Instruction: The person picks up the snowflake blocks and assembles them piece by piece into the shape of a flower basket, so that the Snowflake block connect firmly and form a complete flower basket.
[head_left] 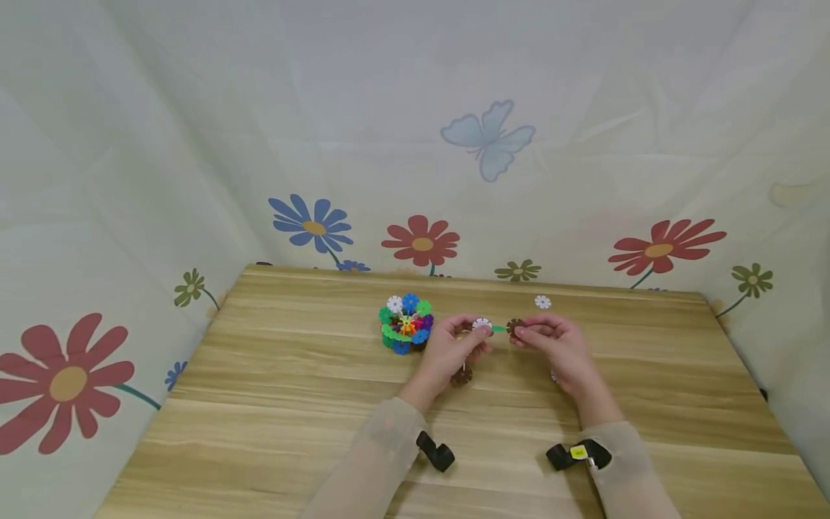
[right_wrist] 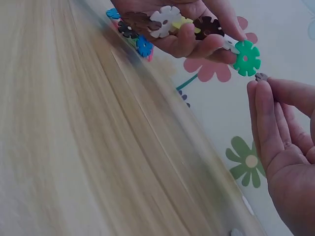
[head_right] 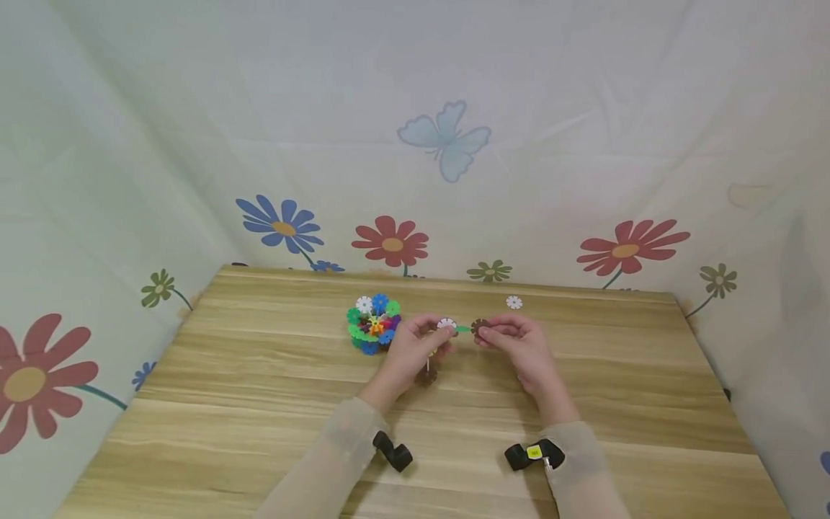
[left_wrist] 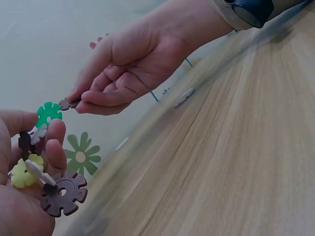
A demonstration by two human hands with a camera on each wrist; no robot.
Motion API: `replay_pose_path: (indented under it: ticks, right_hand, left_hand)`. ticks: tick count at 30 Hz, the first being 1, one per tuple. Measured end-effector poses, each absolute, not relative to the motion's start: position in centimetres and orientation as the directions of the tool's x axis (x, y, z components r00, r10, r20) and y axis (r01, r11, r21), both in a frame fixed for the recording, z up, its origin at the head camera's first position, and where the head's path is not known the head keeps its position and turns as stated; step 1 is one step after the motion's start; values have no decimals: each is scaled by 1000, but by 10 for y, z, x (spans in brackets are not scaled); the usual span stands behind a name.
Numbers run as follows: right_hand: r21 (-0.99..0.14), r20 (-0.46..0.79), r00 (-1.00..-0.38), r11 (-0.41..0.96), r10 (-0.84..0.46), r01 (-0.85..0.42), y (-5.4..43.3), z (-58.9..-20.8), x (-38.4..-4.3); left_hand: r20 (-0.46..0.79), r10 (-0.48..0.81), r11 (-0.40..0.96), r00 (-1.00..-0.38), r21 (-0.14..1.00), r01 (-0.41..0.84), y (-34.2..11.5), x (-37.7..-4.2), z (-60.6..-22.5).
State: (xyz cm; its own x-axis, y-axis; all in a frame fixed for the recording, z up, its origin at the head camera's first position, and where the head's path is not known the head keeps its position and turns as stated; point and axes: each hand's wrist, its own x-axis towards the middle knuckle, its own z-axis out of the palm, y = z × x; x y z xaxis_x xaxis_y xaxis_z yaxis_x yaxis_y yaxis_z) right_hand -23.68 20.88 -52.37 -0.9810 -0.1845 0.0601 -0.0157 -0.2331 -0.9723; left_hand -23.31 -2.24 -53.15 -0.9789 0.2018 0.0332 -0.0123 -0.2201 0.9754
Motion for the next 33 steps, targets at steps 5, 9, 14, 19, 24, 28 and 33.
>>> replay_pose_path:
  ticks: [5, 9, 14, 19, 24, 28, 33]
  right_hand:
    - [-966, 76, -974, -256, -215, -19, 206, -525, -235]
    - [-969, 81, -965, -247, -248, -18, 207, -527, -235]
    - [-970, 95, -958, -241, -271, -28, 208, -528, -234]
    - [-972, 98, -955, -234, -282, -30, 207, -528, -235]
    - [-978, 90, -955, -208, -283, -31, 207, -528, -234]
    - [-980, 79, -949, -196, -304, -19, 208, -527, -234]
    - [-993, 8, -950, -113, -311, 29, 210, -520, -233]
  left_hand:
    - [51, 198, -238, -979, 971, 3, -23, -233, -530]
    - [43, 185, -237, -982, 971, -3, -22, -233, -531]
    - [47, 194, -224, -980, 975, 2, -23, -232, -530]
    - [46, 207, -219, -977, 976, 0, -24, -232, -529]
    - [45, 210, -213, -977, 977, 0, -23, -233, -529]
    - [27, 231, -212, -973, 977, -23, -23, -233, -529]
    - [0, 272, -196, -962, 979, -56, -23, -233, -529]
